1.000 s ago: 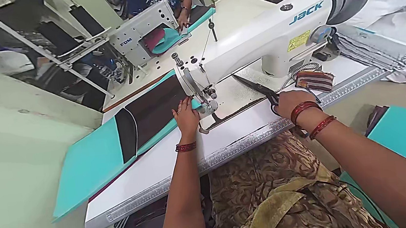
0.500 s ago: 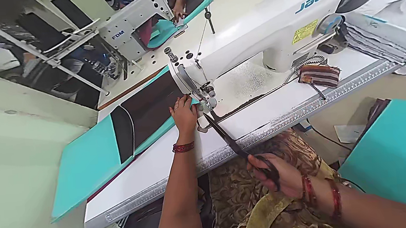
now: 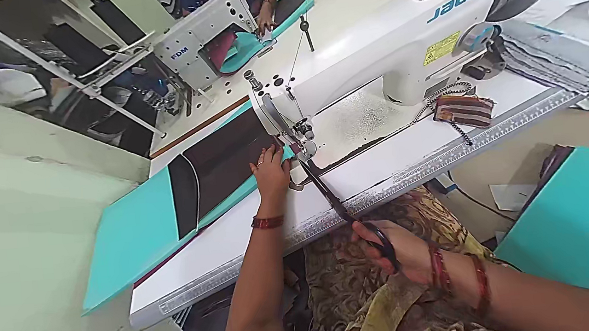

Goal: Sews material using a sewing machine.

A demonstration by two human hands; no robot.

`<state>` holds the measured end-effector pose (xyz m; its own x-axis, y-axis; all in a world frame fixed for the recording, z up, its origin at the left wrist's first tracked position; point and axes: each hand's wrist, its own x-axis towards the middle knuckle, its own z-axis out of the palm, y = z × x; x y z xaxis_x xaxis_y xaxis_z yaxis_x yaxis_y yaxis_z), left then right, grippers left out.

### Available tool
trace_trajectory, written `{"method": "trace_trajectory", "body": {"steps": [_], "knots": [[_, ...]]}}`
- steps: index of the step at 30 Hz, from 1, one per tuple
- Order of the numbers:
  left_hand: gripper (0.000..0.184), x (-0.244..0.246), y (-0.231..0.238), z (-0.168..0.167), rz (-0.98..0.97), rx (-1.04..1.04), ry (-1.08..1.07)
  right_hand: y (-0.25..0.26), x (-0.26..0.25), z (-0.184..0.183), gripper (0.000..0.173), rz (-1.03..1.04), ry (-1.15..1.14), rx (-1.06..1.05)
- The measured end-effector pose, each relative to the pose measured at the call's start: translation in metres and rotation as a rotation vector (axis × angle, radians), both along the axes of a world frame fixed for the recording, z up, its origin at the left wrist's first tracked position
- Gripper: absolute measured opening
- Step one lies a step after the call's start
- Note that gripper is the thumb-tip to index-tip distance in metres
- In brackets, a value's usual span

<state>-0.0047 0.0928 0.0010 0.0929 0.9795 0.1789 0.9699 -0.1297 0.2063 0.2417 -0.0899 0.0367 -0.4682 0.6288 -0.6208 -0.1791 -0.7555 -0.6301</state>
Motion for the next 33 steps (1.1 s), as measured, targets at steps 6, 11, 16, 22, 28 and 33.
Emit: {"method": "trace_trajectory", "body": {"steps": [6, 11, 16, 22, 28, 33], "knots": [[0.065, -0.015, -0.119, -0.015, -0.139, 0.200, 0.033, 0.023, 0.066, 0.004, 0.040, 0.340, -0.790, 0.450], [0.059, -0.019, -0.197, -0.032, -0.174, 0.386, 0.098, 0.078, 0.066, 0.019, 0.039, 0.477, -1.363, 0.614], [0.029, -0.023, -0.215, -0.032, -0.167, 0.494, 0.090, 0.093, 0.043, 0.022, 0.034, 0.407, -1.568, 0.833], [0.029, -0.025, -0.228, -0.004, -0.145, 0.637, -0.104, 0.049, -0.022, -0.003, 0.058, 0.483, -0.503, 0.623], [0.043, -0.010, -0.291, 0.013, -0.449, 0.356, -0.153, 0.024, -0.076, -0.013, 0.023, 0.031, 0.050, 0.147], [0.060, -0.052, -0.273, 0.073, -0.249, 0.390, -0.138, 0.031, -0.055, 0.012, 0.015, 0.317, 0.038, 0.596]]}}
